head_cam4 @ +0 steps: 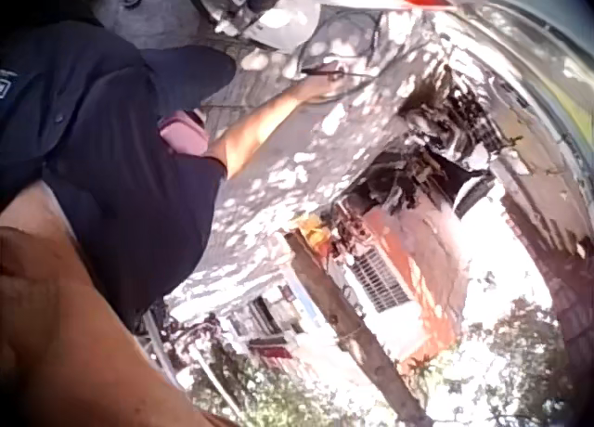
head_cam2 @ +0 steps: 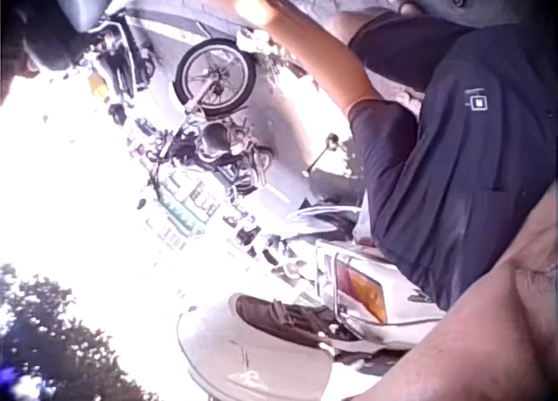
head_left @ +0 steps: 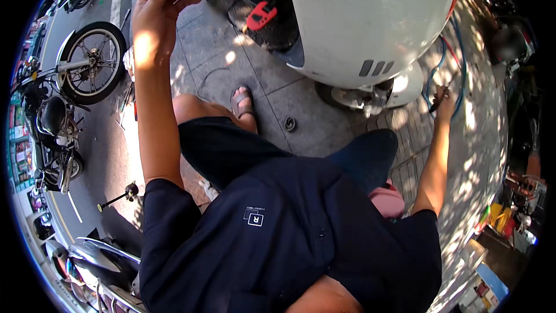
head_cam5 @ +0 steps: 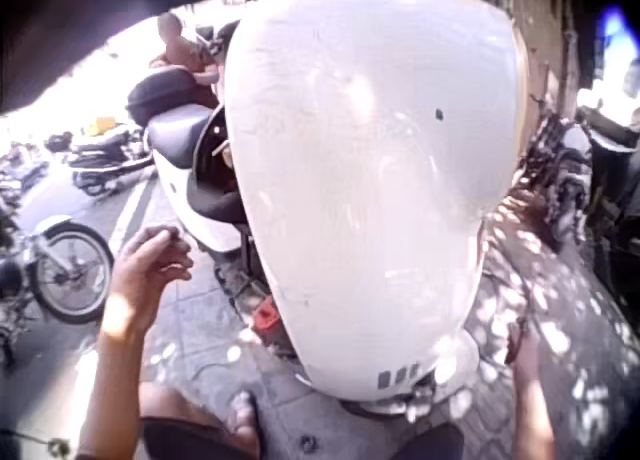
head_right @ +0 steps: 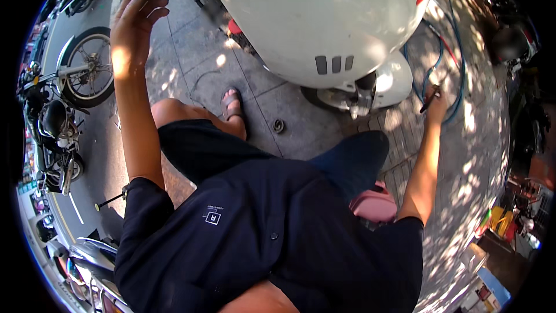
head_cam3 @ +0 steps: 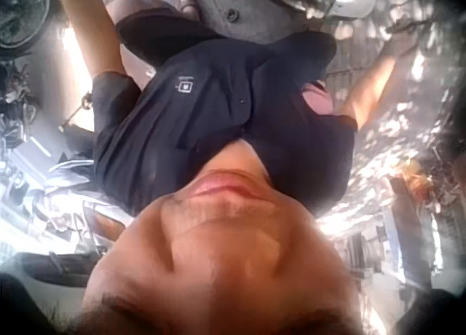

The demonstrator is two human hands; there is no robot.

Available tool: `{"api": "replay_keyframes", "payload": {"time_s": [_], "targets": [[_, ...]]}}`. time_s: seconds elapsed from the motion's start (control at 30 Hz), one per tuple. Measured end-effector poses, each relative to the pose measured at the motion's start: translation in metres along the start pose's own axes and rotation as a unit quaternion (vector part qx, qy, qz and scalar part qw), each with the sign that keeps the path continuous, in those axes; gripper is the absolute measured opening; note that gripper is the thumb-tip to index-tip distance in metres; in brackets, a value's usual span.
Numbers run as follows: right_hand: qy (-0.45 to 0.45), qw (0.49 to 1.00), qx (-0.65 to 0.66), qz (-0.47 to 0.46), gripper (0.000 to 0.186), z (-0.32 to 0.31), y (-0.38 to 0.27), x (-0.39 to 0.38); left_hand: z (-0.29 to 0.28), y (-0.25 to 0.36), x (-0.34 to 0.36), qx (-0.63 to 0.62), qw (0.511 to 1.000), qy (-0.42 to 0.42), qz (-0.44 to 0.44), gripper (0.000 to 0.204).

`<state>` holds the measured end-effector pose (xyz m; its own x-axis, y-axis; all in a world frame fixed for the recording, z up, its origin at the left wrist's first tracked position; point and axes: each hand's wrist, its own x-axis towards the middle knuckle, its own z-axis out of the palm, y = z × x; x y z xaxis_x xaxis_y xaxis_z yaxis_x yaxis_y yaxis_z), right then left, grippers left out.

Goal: The person cuts electrical tape with scissors and wraps it around the wires on a scooter handlebar before securing the scooter's front cover back in place.

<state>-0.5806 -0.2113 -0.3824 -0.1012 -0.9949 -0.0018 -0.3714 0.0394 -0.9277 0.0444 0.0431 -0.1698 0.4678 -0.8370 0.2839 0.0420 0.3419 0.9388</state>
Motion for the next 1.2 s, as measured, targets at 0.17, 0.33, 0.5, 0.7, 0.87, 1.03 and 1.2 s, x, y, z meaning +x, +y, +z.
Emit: {"api": "replay_keyframes", "payload": {"time_s": [0.17,0.33,0.5,0.7,0.87,1.03,1.2], "targets": [[-0.210,0.843,-0.451,0.207,0.048,0.039,0.182,-0.061,0.001,-0.061,-0.026,0.061,0.995,0.025,-0.072,0.025],[-0.333,0.694,-0.624,0.134,0.051,0.101,0.162,-0.101,-0.004,-0.071,-0.027,0.146,0.985,0.023,-0.087,0.027],[-0.600,0.681,-0.411,-0.083,0.049,0.195,0.138,-0.175,-0.007,-0.080,-0.024,0.209,0.973,0.025,-0.092,0.026],[-0.633,0.716,-0.292,-0.041,0.050,0.324,0.171,-0.301,-0.014,-0.111,-0.019,0.253,0.964,0.003,-0.085,0.024],[-0.595,0.729,-0.328,-0.085,0.034,0.327,0.157,-0.298,0.002,-0.122,-0.033,0.372,0.924,0.023,-0.083,0.023],[-0.656,0.703,0.187,0.201,0.023,0.265,0.040,-0.249,0.040,-0.076,-0.083,0.214,0.974,0.031,-0.073,0.022],[-0.621,0.722,0.257,0.163,0.020,0.188,-0.068,-0.229,0.092,-0.073,-0.165,0.184,0.958,-0.130,-0.179,0.033]]}}
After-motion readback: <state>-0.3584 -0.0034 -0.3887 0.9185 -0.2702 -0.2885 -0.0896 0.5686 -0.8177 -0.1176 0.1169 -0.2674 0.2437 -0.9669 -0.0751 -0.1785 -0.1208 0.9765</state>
